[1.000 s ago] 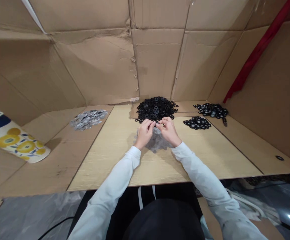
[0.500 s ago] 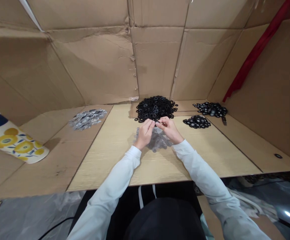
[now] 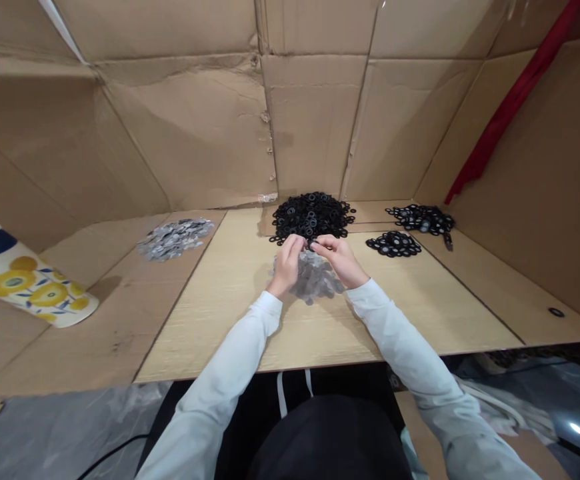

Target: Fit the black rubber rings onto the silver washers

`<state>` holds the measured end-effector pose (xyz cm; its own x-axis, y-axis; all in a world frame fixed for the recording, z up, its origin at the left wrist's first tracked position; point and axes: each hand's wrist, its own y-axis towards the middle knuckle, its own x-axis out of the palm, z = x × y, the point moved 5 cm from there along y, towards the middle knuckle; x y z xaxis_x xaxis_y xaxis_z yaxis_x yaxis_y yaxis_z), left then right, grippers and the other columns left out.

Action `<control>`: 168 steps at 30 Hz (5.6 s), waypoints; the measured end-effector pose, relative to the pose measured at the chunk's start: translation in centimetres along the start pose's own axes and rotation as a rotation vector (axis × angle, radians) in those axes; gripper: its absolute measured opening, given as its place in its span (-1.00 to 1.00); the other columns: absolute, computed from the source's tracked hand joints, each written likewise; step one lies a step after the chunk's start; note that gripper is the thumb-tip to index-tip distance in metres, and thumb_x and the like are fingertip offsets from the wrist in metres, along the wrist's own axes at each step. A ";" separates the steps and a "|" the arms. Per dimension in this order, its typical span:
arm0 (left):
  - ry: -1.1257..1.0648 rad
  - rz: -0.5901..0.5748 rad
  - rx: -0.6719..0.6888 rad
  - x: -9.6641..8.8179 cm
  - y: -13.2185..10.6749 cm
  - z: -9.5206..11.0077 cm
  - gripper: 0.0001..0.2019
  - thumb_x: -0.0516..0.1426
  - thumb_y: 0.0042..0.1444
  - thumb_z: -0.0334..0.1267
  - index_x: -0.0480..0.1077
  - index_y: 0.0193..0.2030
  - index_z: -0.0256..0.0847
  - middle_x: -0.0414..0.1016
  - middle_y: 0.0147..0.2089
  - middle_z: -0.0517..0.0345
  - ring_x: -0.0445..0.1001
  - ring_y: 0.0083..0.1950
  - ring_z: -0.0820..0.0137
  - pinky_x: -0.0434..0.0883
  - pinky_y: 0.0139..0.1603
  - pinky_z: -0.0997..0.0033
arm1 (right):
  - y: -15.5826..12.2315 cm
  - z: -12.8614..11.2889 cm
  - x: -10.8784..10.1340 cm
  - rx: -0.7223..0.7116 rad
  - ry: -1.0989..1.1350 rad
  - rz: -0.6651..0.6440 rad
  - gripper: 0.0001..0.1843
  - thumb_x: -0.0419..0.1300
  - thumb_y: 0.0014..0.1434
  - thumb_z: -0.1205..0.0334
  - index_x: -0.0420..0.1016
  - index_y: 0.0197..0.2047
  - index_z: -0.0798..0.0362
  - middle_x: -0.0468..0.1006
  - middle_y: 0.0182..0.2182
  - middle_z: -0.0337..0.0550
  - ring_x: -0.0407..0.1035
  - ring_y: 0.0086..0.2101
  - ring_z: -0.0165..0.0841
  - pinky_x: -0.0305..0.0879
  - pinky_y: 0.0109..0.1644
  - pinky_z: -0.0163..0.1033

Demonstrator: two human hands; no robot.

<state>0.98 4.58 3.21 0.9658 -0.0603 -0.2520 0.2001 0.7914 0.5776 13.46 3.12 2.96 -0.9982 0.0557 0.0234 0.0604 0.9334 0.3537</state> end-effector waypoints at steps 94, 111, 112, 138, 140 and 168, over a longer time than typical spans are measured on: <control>0.170 0.032 -0.028 1.3 -0.8 -0.5 -0.81 -0.09 0.22 -0.22 0.24 -0.35 -0.18 0.32 -0.34 0.16 0.30 -0.25 0.43 0.24 -0.20 0.44 | 0.2 0.6 -0.2 -0.091 -0.176 0.109 -0.76 0.21 -0.09 0.07 0.45 -0.47 0.09 0.44 -0.46 -0.17 0.31 -0.42 -0.39 0.27 -0.36 -0.28; 0.387 0.017 0.192 0.6 -0.6 -0.3 -0.74 -0.12 0.23 -0.17 0.28 -0.38 -0.17 0.30 -0.34 0.08 0.27 -0.22 0.34 0.25 -0.16 0.33 | -0.3 0.0 -0.2 -0.094 -0.356 0.125 -0.75 0.16 -0.04 0.06 0.47 -0.46 0.09 0.47 -0.51 -0.16 0.32 -0.45 -0.36 0.30 -0.43 -0.28; 0.362 0.012 0.174 0.6 -0.5 -0.4 -0.74 -0.12 0.23 -0.17 0.28 -0.39 -0.17 0.30 -0.35 0.09 0.27 -0.23 0.35 0.25 -0.17 0.34 | -0.2 0.0 -0.2 -0.090 -0.328 0.102 -0.74 0.16 -0.04 0.04 0.46 -0.46 0.09 0.46 -0.51 -0.17 0.31 -0.46 -0.38 0.29 -0.45 -0.29; 0.148 0.051 -0.031 0.5 -0.4 -0.4 -0.79 -0.05 0.18 -0.19 0.21 -0.44 -0.19 0.27 -0.43 0.20 0.27 -0.33 0.44 0.22 -0.31 0.46 | -0.1 0.0 -0.3 0.070 0.007 0.063 -0.66 0.30 -0.25 -0.03 0.44 -0.57 0.09 0.40 -0.59 -0.24 0.23 -0.55 -0.45 0.25 -0.52 -0.31; 0.160 0.031 -0.021 0.5 -0.3 -0.4 -0.77 -0.05 0.18 -0.20 0.18 -0.47 -0.20 0.24 -0.45 0.22 0.25 -0.35 0.45 0.21 -0.32 0.47 | -0.1 0.0 -0.3 0.068 0.009 0.061 -0.66 0.30 -0.25 -0.03 0.44 -0.57 0.10 0.40 -0.60 -0.24 0.23 -0.55 -0.45 0.25 -0.52 -0.31; 0.216 0.150 0.018 -0.1 -0.7 0.6 -0.76 -0.04 0.19 -0.17 0.18 -0.47 -0.19 0.22 -0.46 0.20 0.24 -0.38 0.45 0.21 -0.31 0.44 | -0.3 0.2 0.0 0.109 0.084 0.038 -0.66 0.30 -0.23 -0.04 0.46 -0.49 0.07 0.47 -0.53 -0.19 0.34 -0.45 -0.37 0.29 -0.43 -0.26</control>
<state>0.82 3.70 3.33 0.9276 0.1900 -0.3216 0.0622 0.7703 0.6346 13.42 2.94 2.70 -0.9912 0.0667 0.1148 0.0935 0.9643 0.2477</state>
